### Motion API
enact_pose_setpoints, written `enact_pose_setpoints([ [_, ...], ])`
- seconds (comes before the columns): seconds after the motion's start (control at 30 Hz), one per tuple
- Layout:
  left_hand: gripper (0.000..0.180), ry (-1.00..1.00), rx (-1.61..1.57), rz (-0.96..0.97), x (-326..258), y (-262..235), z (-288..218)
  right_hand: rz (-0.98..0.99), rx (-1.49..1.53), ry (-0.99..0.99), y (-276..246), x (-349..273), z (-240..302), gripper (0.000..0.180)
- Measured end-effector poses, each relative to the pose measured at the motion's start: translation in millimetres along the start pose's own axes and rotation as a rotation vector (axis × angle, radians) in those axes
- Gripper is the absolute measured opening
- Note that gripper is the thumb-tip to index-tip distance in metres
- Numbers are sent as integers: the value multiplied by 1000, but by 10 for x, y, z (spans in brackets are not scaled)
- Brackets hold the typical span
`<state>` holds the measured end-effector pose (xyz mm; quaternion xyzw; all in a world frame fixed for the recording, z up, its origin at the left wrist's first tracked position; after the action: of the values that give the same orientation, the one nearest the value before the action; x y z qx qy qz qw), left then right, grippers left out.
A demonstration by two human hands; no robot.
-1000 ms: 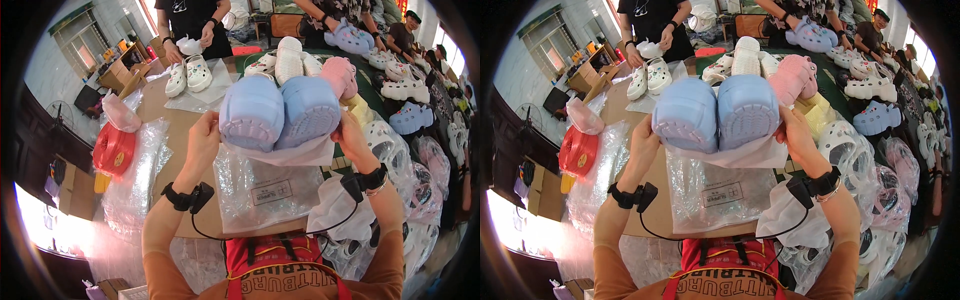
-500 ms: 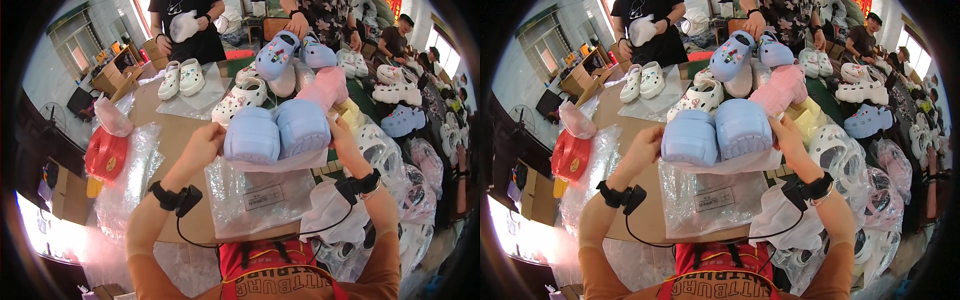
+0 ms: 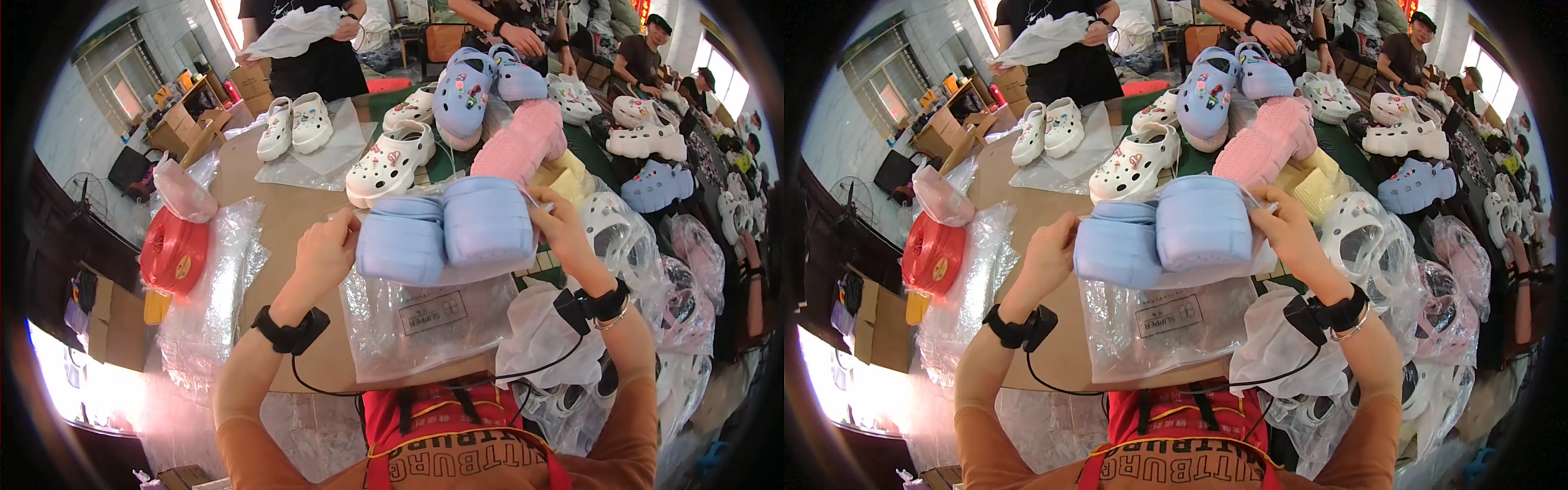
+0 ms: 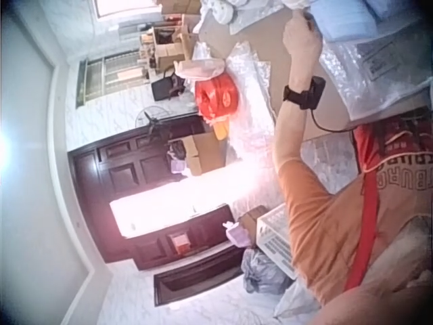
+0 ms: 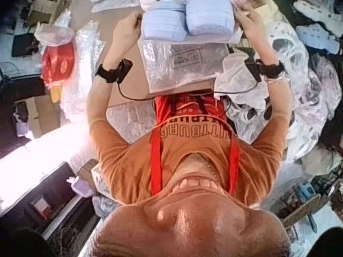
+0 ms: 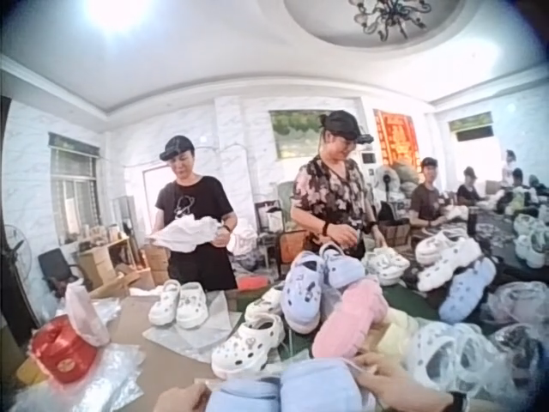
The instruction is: Placing pairs of foam clogs into plastic shipping bags at a workstation.
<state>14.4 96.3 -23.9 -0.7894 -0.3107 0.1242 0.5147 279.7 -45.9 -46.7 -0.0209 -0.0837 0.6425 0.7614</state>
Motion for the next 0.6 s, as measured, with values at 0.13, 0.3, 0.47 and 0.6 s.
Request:
enact_pose_setpoints([
  [0.13, 17, -59, 153, 159, 102, 310, 199, -12, -93, 41, 57, -15, 25, 34],
  [0.3, 20, 36, -638, 134, 133, 477, 482, 38, -265, -84, 154, 68, 155, 35],
  [0.47, 15, 100, -607, -32, 259, 433, 656, -30, -335, -127, 120, 51, 269, 25],
  [0.6, 15, -17, -586, -12, 275, -83, 76, -139, -225, -28, -179, 31, 406, 25],
])
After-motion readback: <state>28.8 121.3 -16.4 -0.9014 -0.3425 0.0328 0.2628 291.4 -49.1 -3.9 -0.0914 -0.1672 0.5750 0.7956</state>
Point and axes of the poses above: each hand's wrist, its own x-axis towards the middle knuckle, its own y-axis out of the palm, z = x × y, the point moved 10 cm from there along x, towards the middle knuckle, and after that the axes turned 15 degrees about z, right-handed, at the moved point
